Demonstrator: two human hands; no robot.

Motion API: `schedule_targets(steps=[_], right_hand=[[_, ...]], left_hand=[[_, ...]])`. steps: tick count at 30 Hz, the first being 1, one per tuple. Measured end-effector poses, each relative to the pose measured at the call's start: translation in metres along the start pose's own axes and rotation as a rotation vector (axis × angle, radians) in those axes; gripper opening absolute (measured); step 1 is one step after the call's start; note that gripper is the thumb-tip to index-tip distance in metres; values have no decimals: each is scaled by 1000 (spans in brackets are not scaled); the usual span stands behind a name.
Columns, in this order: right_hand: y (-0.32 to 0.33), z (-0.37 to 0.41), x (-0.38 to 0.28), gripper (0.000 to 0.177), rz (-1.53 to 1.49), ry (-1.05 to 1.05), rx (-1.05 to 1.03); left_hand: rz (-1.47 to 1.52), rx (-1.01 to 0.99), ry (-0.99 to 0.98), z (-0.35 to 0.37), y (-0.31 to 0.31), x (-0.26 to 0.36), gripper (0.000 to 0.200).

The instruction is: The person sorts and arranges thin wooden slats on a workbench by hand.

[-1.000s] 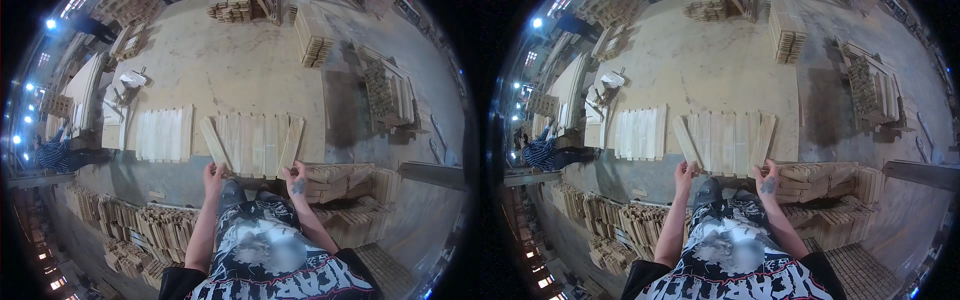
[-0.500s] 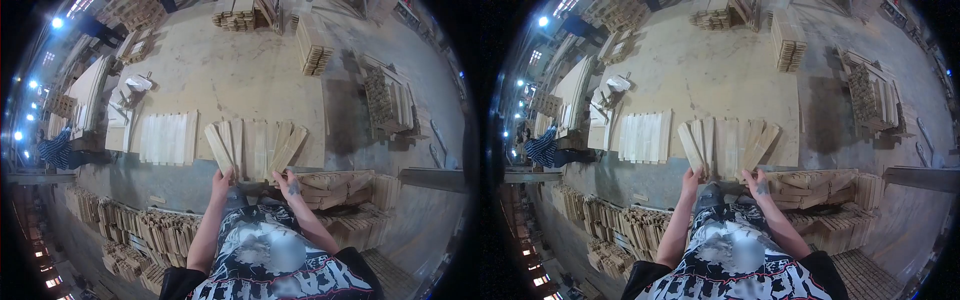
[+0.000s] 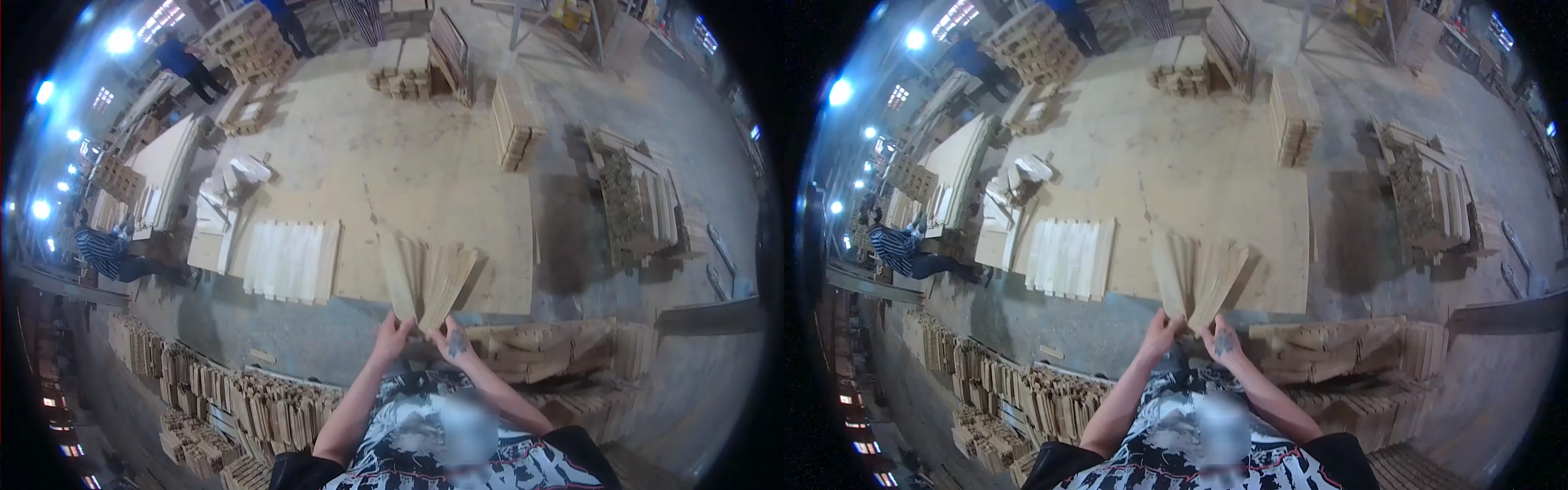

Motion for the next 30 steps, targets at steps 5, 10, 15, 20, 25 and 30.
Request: schedule_targets(steps=[5, 10, 15, 20, 25, 30], right_hand=[[-7, 18, -14, 49, 95, 78, -128], [-10, 0, 38, 53, -536, -233, -231], [-26, -29, 75, 77, -1232, -324, -424], [-28, -33, 59, 73, -1170, -313, -493], [-27, -22, 15, 66, -1258, -184, -560], [-50, -37, 32, 76, -1195, -104, -620]], left_hand=[[-186, -147, -32, 18, 6, 5, 48], [-487, 74, 26, 17, -9, 18, 90], [-796, 265, -22, 31, -45, 60, 123], [-905, 216, 127, 26, -48, 70, 129], [-928, 308, 151, 26, -46, 69, 128], [-942, 276, 133, 21, -26, 62, 129]])
Point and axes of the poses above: each hand's wrist, its own z-axis away from the middle knuckle, its own y-axis out of the back of the hand, x = y × z, the point moved 3 cm from there along -z, towards the middle knuckle, and after that the axes turned 13 degrees about -x, right-handed, at the moved point
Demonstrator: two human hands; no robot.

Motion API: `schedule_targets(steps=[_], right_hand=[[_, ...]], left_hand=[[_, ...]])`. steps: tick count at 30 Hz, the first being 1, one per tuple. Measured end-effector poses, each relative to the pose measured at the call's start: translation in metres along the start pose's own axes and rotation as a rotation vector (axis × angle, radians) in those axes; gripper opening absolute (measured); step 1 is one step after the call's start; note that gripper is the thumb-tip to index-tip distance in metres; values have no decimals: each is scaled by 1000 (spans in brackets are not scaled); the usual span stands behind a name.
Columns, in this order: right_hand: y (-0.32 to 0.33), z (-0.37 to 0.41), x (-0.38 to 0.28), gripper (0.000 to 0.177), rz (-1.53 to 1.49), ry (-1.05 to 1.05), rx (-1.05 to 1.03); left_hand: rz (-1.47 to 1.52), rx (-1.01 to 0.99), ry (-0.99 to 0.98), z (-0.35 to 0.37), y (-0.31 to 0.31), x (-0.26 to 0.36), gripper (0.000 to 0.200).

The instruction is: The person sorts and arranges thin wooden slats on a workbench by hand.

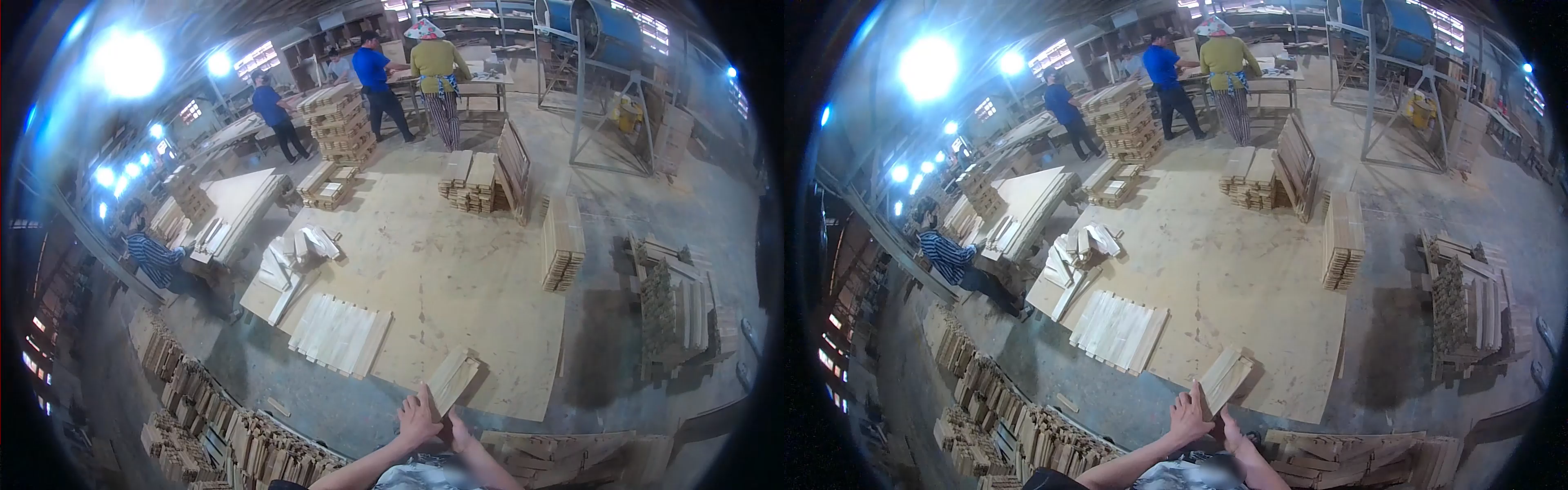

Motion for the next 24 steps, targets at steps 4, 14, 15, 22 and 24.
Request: schedule_targets(steps=[4, 14, 15, 22, 24], right_hand=[[-42, 5, -21, 74, -43, 81, -5], [-105, -60, -30, 80, -20, 278, 60], [-123, -72, -35, 77, -30, 290, 41], [-284, -177, -46, 70, 326, 621, 195], [-319, -205, -46, 69, 497, 684, 171]], left_hand=[[108, -123, -56, 3, 20, -16, 130], [638, -372, -418, 20, 78, -115, 118], [673, -366, -472, 21, 85, -131, 117], [1051, -212, -567, 27, 181, -253, 105], [1483, -104, -531, 19, 184, -294, 100]])
Point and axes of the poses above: each hand's wrist, its own z-axis away from the middle knuckle, its own y-axis out of the back of the hand, x = y × z, the point moved 3 cm from there along -z, towards the middle knuckle, and after that the axes turned 13 degrees about -x, right-handed, at the moved point
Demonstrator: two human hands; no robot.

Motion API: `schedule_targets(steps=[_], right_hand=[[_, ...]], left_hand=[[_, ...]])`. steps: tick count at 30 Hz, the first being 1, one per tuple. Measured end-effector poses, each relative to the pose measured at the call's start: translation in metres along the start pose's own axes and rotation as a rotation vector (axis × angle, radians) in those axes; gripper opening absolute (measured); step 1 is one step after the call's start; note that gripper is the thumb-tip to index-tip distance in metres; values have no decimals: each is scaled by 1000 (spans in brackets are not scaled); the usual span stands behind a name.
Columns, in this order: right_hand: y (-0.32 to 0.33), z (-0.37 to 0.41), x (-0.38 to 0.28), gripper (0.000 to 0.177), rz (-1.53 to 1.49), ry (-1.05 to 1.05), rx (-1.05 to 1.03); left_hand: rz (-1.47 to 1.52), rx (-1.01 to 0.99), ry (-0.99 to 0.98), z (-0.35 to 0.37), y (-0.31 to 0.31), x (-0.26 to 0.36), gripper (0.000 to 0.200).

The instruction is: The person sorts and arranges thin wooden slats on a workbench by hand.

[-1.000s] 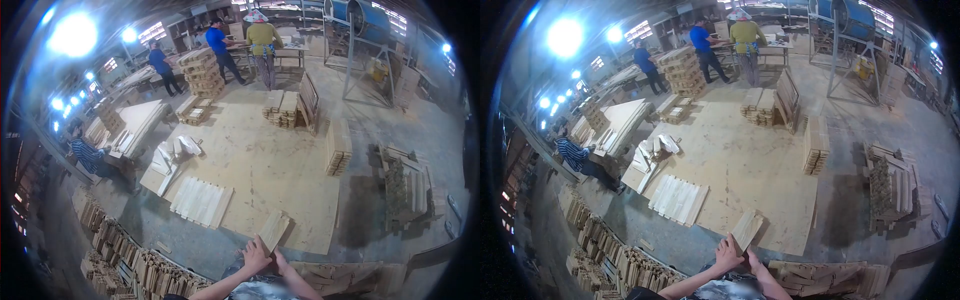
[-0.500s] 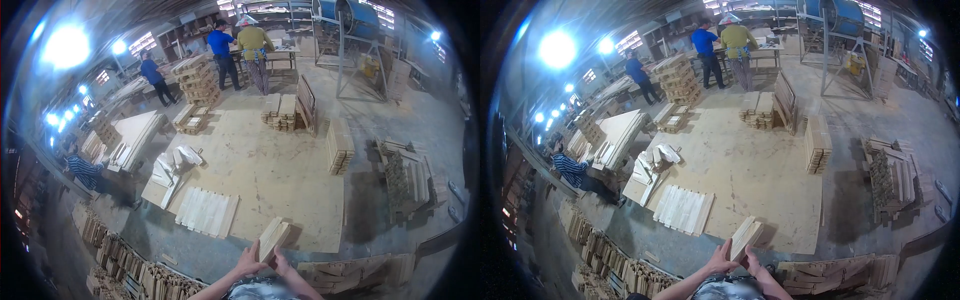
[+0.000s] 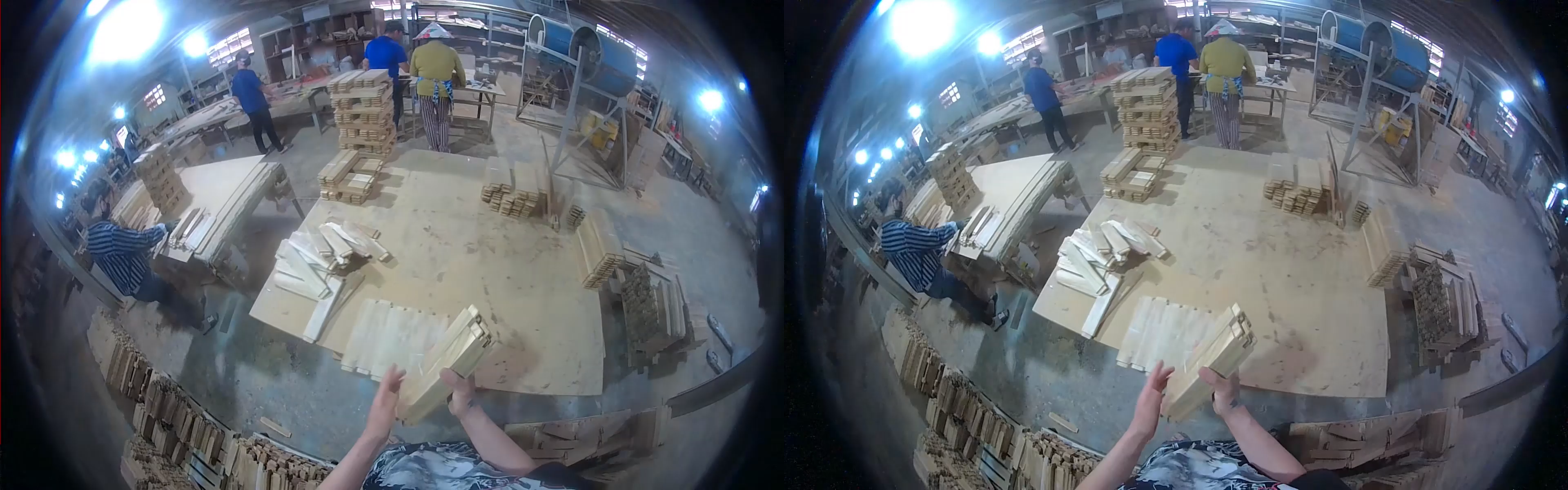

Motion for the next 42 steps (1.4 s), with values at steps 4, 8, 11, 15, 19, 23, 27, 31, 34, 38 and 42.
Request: schedule_targets(steps=[4, 8, 11, 15, 19, 23, 27, 31, 34, 38, 42], right_hand=[[-79, -25, 10, 83, 174, 155, -127], [-106, -48, 31, 92, 384, 240, -279], [-117, -61, 37, 92, 226, 141, -240], [-101, -89, 49, 83, 211, -26, -188], [-97, -115, 77, 69, -10, -182, -92], [-93, -149, 89, 65, -62, -252, -44], [-87, -184, 78, 66, -65, -213, 52], [-74, -215, 83, 69, -74, -170, 240], [-60, -240, 89, 72, -119, -175, 349], [-60, -279, 84, 81, -125, -191, 464], [-67, -318, 69, 105, 9, -119, 385]], left_hand=[[483, 125, -12, 5, 41, 29, 111], [665, 44, -109, 1, 71, 38, 107], [693, 45, -120, -8, 78, 43, 107], [163, 114, -35, -22, 108, 36, 89], [-455, -109, -81, -37, 134, 85, 93], [-638, -222, 41, -68, 147, 96, 108], [-427, -292, 65, -115, 158, 96, 112], [-315, -429, 132, -165, 175, 95, 113], [-265, -577, 186, -206, 187, 112, 113], [-127, -679, 225, -253, 212, 103, 112], [82, -618, 265, -290, 231, 117, 107]])
Point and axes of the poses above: each hand's wrist, its own z-axis away from the middle knuckle, its own y-axis out of the back of the hand, x = y × z, the point moved 3 cm from there along -z, towards the middle knuckle, and after that the axes turned 13 degrees about -x, right-handed, at the moved point
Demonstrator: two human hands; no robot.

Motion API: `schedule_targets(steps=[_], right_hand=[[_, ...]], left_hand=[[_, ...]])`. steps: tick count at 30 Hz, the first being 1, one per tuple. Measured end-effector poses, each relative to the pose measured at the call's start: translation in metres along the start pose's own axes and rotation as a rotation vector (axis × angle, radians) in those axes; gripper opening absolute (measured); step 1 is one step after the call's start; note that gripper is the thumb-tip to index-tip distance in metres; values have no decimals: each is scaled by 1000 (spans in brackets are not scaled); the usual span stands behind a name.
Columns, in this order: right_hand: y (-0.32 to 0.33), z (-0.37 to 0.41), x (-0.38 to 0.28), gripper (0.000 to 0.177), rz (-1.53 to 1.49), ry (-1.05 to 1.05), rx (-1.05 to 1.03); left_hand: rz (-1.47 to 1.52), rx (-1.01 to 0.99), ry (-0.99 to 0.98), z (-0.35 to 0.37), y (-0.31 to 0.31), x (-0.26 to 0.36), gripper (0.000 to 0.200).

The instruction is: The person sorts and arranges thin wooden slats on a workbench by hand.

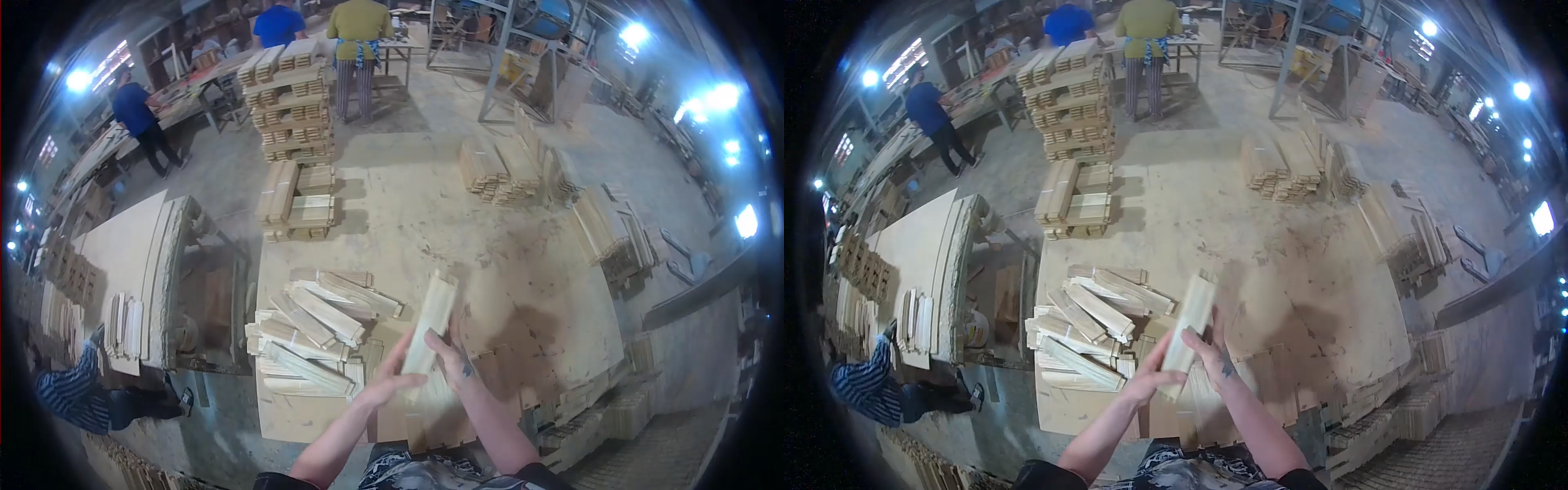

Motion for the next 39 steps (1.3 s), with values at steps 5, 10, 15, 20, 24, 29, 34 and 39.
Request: schedule_targets(steps=[5, 10, 15, 20, 24, 29, 34, 39], right_hand=[[41, 15, 14, 111, 673, 120, 183], [124, 131, 71, 109, 1385, -240, 493], [135, 189, 109, 116, 1314, -691, 474], [128, 185, 108, 121, 1325, -749, 436], [123, 182, 102, 120, 1316, -757, 434], [133, 187, 111, 119, 1380, -700, 434], [128, 188, 93, 104, 1356, -669, 437], [148, 197, 81, 83, 1298, -429, 472]], left_hand=[[-118, 190, 40, -35, 103, 26, 100], [-368, 529, -81, -103, 228, 123, 102], [-1242, 971, 215, -175, 317, 196, 107], [-1446, 1110, 507, -209, 339, 180, 102], [-1435, 1112, 525, -209, 339, 180, 100], [-1453, 1111, 567, -213, 351, 175, 101], [-1746, 1062, 426, -197, 345, 171, 88], [-1882, 920, 62, -144, 267, 162, 66]])
Point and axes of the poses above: each hand's wrist, its own z-axis away from the middle knuckle, its own y-axis out of the back of the hand, x = y × z, the point moved 3 cm from there along -z, towards the middle knuckle, and after that the axes turned 13 degrees about -x, right-handed, at the moved point
